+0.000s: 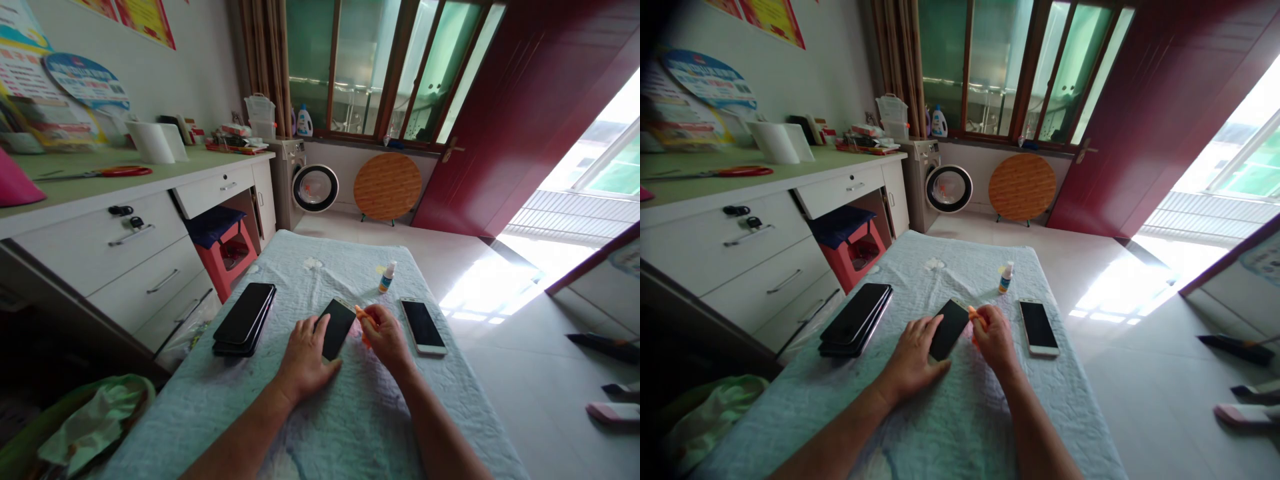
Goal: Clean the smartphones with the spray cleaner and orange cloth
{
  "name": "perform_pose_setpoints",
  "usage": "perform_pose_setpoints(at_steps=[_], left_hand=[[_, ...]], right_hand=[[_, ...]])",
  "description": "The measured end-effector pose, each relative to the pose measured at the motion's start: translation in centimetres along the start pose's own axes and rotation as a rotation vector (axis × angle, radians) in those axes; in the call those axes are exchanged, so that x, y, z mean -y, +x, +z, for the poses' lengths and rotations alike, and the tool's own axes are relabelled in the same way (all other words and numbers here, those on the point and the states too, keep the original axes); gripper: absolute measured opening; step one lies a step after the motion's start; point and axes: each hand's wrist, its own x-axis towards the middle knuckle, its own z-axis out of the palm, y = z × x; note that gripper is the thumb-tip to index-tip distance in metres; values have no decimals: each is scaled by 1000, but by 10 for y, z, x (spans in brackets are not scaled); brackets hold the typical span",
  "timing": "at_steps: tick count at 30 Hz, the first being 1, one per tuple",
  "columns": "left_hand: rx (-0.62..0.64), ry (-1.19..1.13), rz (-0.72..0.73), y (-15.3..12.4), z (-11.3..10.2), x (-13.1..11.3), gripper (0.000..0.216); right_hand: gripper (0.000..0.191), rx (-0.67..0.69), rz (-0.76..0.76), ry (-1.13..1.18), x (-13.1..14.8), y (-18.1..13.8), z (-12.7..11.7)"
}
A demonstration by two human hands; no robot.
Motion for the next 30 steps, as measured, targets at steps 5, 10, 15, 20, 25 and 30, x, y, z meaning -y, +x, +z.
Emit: perform_pose_setpoints(at_steps=[5, 10, 15, 20, 25, 30], left_hand=[[127, -147, 157, -6, -7, 6, 93], [115, -223, 182, -9, -5, 3, 80], [107, -213, 171, -9, -6, -2, 70], [118, -216, 193, -7, -7, -1, 72], [107, -211, 243, -7, -6, 2, 69], [116, -200, 250, -8, -5, 4, 69]], right_hand=[[20, 0, 28, 136, -4, -1, 8], [21, -24, -59, 4, -5, 1, 6], [20, 93, -138, -138, -2, 2, 4], [23, 197, -179, -242, 0, 2, 1], [26, 337, -254, -201, 11, 0, -10], [25, 617, -209, -50, 28, -5, -26]])
